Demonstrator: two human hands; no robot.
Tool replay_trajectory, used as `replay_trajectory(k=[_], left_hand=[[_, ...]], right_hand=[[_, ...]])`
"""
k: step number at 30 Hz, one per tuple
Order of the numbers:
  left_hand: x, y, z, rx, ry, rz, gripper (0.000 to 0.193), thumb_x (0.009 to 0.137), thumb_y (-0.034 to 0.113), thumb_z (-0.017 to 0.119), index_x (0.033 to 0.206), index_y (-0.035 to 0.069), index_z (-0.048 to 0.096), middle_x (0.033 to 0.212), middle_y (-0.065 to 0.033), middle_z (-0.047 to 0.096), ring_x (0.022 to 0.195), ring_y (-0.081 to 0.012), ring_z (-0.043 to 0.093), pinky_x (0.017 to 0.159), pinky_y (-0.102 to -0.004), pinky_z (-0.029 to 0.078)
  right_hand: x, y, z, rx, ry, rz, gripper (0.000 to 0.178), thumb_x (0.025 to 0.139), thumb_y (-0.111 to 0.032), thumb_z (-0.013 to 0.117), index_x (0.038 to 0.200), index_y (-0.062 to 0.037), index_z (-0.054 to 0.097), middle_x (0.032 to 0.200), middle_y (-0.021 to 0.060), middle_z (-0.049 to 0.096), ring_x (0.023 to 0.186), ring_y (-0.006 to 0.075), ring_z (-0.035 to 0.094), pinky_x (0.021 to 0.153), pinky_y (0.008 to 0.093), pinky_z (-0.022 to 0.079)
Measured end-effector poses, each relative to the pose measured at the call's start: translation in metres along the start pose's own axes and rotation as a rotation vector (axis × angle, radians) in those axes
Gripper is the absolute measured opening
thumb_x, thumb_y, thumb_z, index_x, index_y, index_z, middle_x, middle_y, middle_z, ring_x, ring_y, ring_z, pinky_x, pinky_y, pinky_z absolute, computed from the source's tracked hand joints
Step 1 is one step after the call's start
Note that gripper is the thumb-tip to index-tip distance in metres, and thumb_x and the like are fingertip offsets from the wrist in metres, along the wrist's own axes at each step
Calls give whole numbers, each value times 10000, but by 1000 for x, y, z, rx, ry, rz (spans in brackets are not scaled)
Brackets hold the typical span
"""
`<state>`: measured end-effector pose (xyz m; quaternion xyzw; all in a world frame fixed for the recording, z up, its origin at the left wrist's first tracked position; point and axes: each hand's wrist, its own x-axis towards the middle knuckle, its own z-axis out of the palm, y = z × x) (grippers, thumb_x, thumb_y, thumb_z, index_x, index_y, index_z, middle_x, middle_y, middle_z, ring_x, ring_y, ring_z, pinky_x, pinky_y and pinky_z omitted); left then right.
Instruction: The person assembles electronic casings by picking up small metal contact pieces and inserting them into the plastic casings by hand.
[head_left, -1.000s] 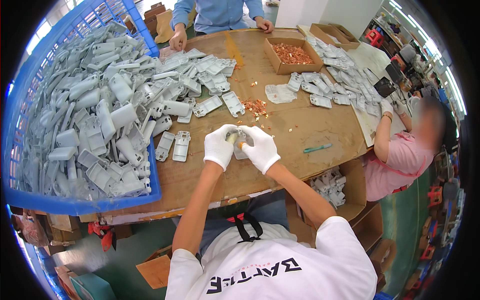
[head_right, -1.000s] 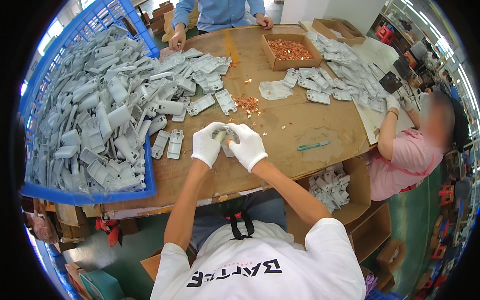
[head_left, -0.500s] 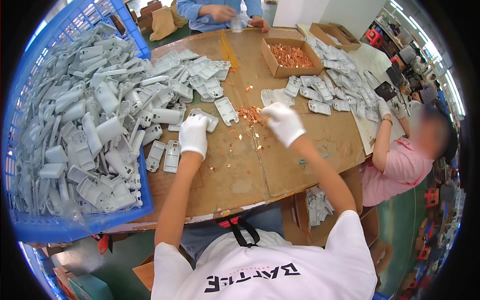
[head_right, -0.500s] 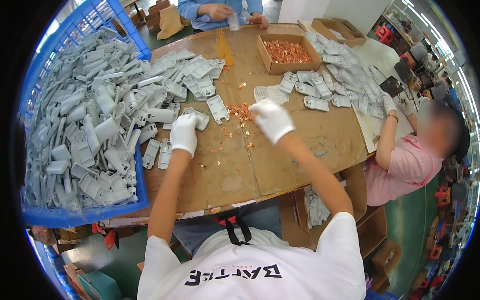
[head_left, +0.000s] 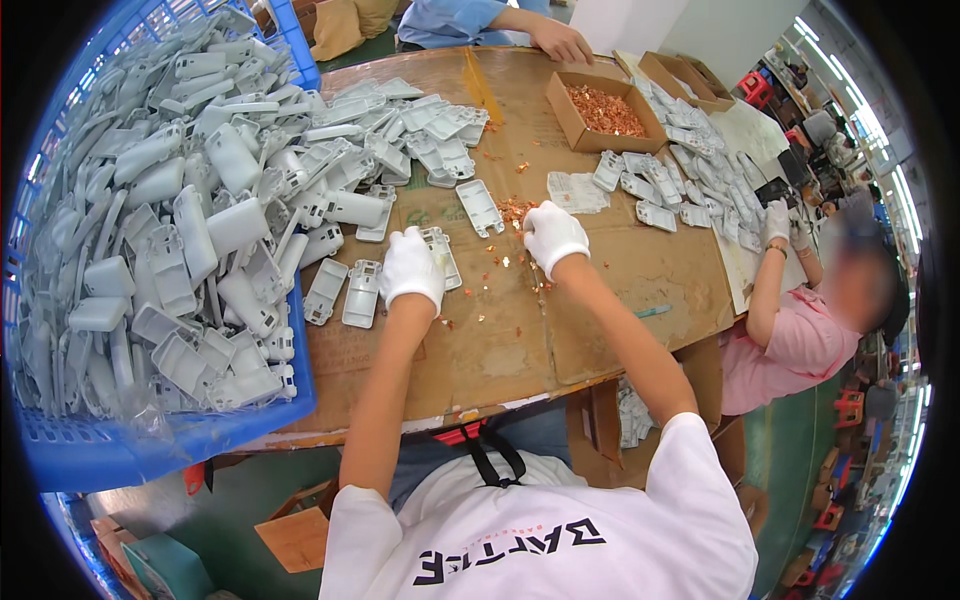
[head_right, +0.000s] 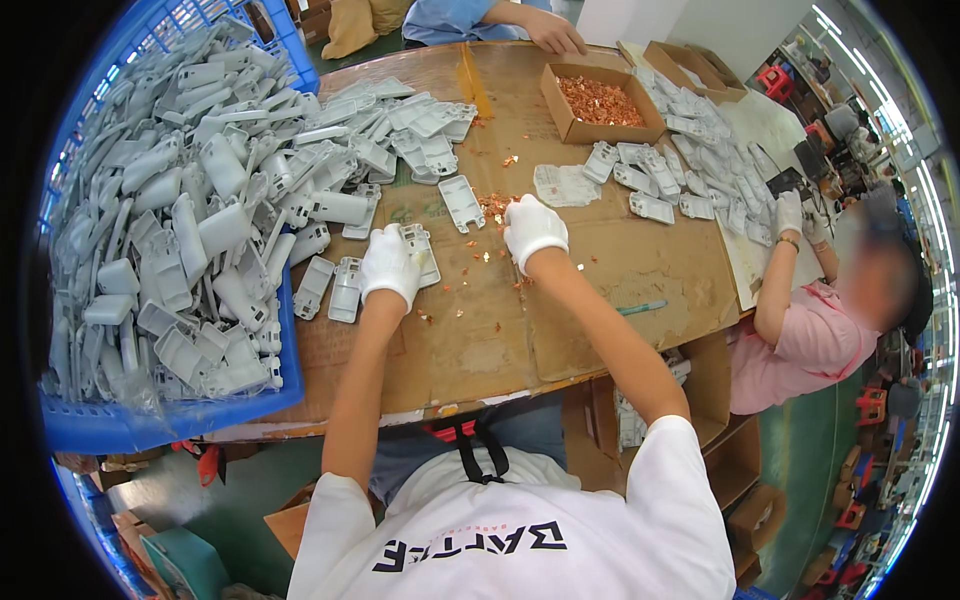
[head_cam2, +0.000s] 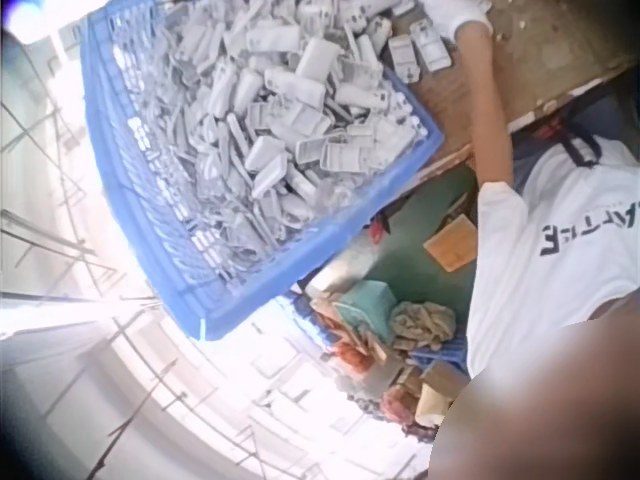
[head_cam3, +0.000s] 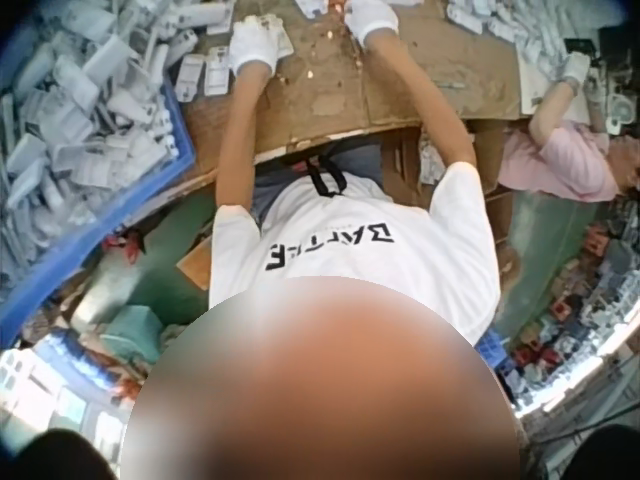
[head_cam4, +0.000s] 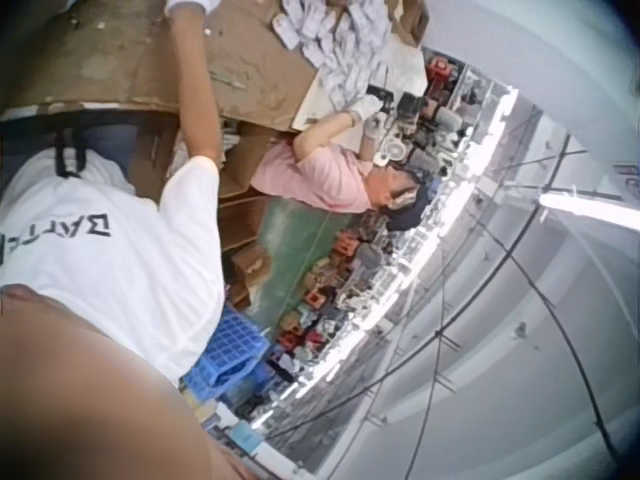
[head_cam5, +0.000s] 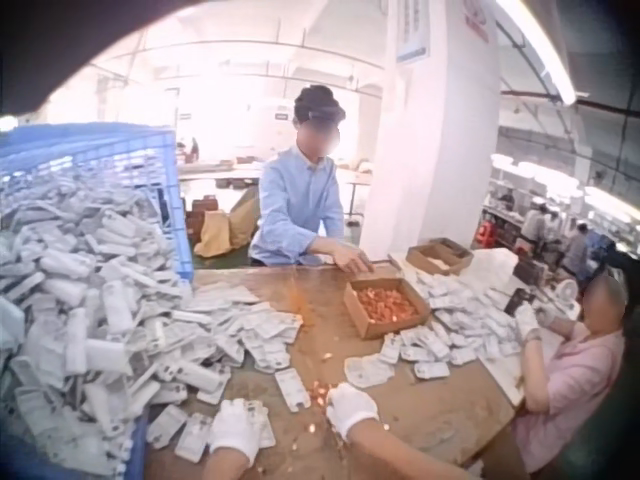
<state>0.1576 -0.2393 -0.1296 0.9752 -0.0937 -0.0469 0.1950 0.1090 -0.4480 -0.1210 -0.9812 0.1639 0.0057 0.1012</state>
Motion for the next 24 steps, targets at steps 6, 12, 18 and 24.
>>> replay_trajectory(k=[6, 12, 18, 24], left_hand=[[-15, -2, -3, -458, 102, 125, 472, 767, 167, 767, 1191, 124, 565, 987, -189, 694, 918, -356, 672, 783, -427, 533], [-53, 15, -19, -669, 256, 214, 450, 741, 127, 769, 1162, 133, 610, 963, -147, 701, 876, -317, 688, 760, -389, 545], [-70, 24, -24, -680, 379, 235, 448, 710, 69, 754, 1134, 104, 613, 939, -134, 697, 871, -297, 692, 752, -376, 549], [-74, 18, -26, -711, 395, 368, 472, 729, 75, 755, 1176, 95, 604, 972, -144, 696, 858, -285, 695, 759, -358, 549]], right_hand=[[7, 7, -11, -30, -55, -78, 211, 815, -203, 674, 967, -58, 664, 1053, 169, 625, 955, 338, 649, 810, 432, 530], [-51, -60, -35, 699, 249, -604, 114, 745, -35, 666, 844, -69, 618, 850, 93, 582, 744, 279, 610, 674, 360, 502], [-57, -64, -27, 579, 416, -575, 157, 726, -42, 694, 867, -74, 634, 850, 83, 576, 772, 287, 608, 673, 373, 498], [-62, -61, -28, 781, 60, -242, 147, 837, -119, 645, 963, -45, 665, 917, 177, 677, 861, 340, 657, 731, 407, 509]])
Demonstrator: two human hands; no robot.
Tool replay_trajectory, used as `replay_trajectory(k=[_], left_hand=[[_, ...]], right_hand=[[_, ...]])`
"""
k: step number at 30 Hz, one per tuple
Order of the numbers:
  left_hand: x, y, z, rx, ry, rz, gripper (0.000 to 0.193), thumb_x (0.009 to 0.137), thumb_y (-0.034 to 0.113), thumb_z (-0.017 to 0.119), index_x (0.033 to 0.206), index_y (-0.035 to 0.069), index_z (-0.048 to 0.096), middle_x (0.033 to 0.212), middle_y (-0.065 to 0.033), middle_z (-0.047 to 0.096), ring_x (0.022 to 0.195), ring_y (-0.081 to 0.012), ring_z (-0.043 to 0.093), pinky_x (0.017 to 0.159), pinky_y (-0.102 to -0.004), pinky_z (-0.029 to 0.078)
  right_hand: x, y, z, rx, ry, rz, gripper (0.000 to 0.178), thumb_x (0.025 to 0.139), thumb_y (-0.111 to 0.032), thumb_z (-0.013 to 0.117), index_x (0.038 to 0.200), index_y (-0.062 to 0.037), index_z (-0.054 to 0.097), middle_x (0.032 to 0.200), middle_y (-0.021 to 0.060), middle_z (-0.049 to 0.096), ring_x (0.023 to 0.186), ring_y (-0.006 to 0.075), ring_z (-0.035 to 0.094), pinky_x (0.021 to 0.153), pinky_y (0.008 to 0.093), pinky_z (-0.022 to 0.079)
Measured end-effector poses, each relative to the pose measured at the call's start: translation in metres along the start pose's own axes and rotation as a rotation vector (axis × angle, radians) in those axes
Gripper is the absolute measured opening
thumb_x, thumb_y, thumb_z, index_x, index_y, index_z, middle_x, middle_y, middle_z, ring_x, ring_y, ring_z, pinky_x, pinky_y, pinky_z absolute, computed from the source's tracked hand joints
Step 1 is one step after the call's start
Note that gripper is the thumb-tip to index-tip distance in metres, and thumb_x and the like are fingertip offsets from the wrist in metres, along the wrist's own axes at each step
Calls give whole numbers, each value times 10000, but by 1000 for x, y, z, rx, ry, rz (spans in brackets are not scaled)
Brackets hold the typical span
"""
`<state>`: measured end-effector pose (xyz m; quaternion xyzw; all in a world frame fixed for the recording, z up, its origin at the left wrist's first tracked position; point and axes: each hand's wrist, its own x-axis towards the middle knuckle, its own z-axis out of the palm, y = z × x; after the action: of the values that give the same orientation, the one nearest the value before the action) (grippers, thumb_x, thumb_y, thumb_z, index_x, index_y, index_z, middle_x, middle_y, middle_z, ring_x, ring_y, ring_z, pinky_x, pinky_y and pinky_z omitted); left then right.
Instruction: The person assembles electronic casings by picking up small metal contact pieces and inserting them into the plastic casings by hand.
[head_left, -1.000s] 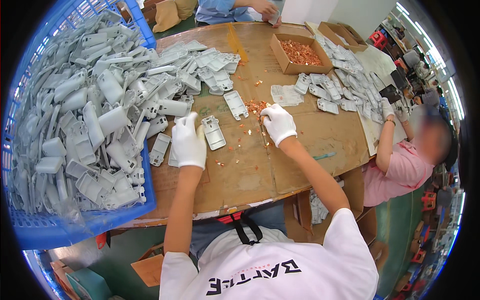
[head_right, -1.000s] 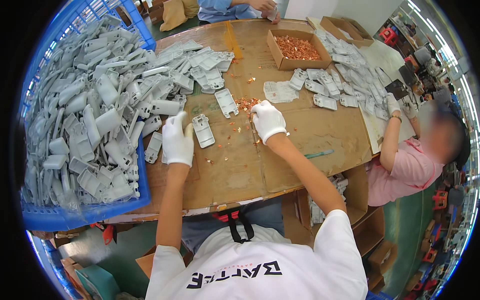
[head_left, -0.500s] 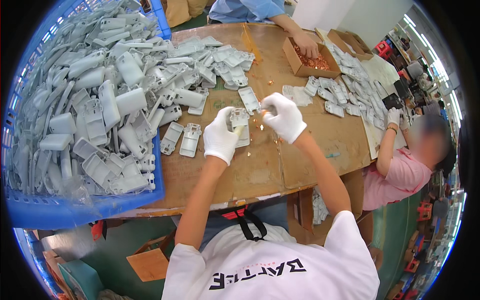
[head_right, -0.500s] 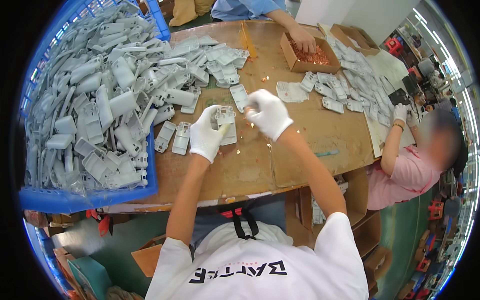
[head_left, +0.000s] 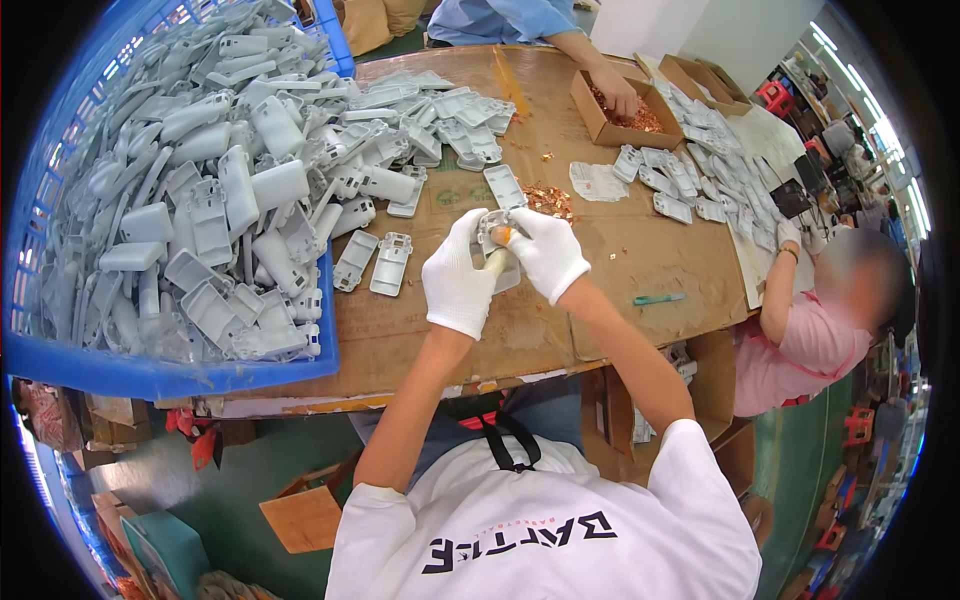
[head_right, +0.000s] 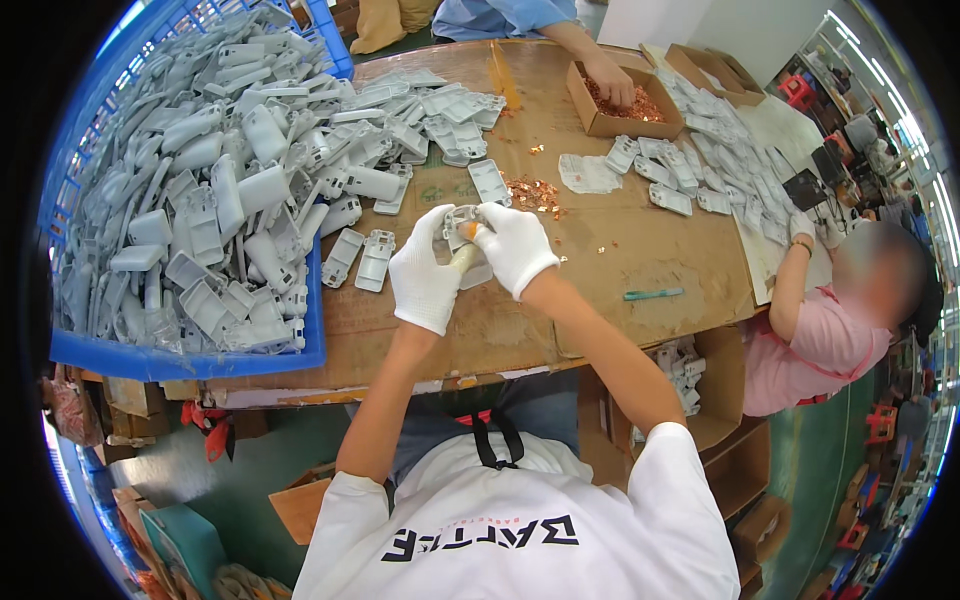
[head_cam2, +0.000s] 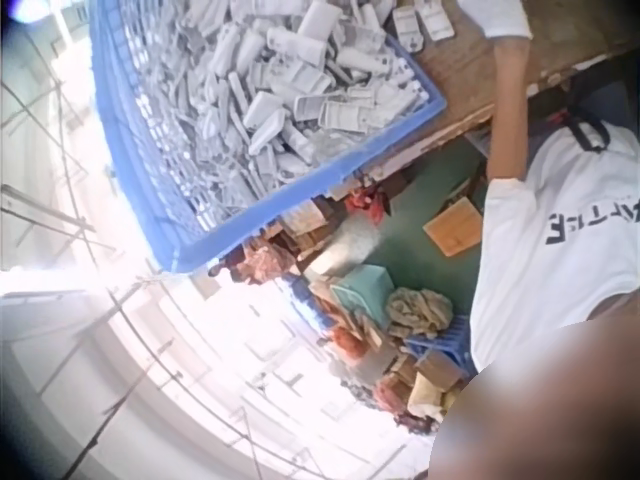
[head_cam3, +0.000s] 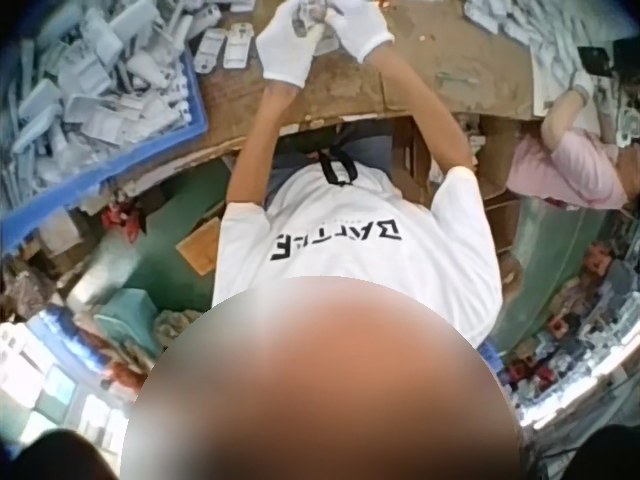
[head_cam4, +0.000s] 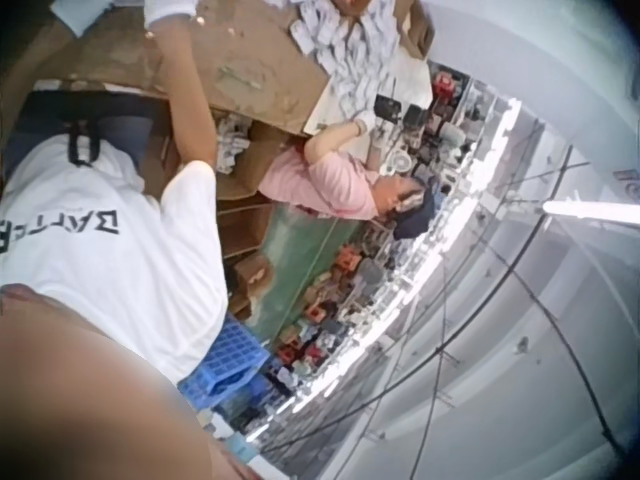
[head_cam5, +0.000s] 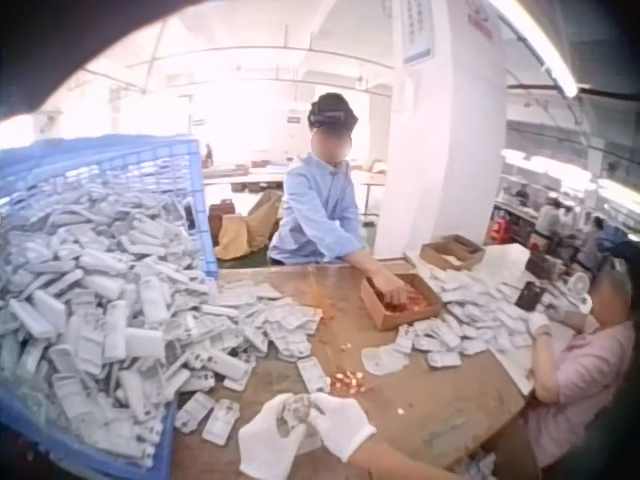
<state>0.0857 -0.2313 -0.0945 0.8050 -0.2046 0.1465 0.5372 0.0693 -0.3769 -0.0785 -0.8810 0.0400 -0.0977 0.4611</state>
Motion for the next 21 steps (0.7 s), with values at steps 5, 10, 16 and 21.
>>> replay_trajectory(k=[5, 10, 16, 21], left_hand=[[8, -7, -8, -81, -239, -171, 313, 789, 88, 728, 1093, 61, 658, 925, -152, 705, 828, -285, 702, 737, -353, 550], [3, -2, 3, 23, -196, -266, 244, 806, 73, 696, 1049, 91, 686, 873, -156, 703, 815, -302, 700, 728, -368, 548], [6, 1, 1, 65, -196, -162, 210, 798, 83, 681, 1005, 108, 700, 861, -147, 702, 814, -316, 692, 726, -384, 542], [11, -6, 9, 102, -112, -121, 173, 801, 101, 671, 969, 122, 706, 851, -143, 701, 805, -332, 682, 725, -400, 540]], right_hand=[[-13, 1, 2, -189, 24, -59, 170, 858, -85, 586, 1013, -50, 646, 908, 203, 675, 869, 377, 652, 756, 450, 517], [-17, 4, 3, -259, -12, -88, 201, 848, -66, 589, 1045, -60, 628, 901, 190, 676, 860, 380, 652, 762, 456, 525], [-20, 1, 4, -247, 30, -55, 191, 834, -66, 605, 1021, -55, 639, 899, 191, 677, 856, 376, 654, 759, 450, 522], [-18, -4, -6, -81, -31, -14, 195, 858, -84, 576, 1040, -53, 638, 904, 210, 670, 867, 381, 650, 767, 450, 516]])
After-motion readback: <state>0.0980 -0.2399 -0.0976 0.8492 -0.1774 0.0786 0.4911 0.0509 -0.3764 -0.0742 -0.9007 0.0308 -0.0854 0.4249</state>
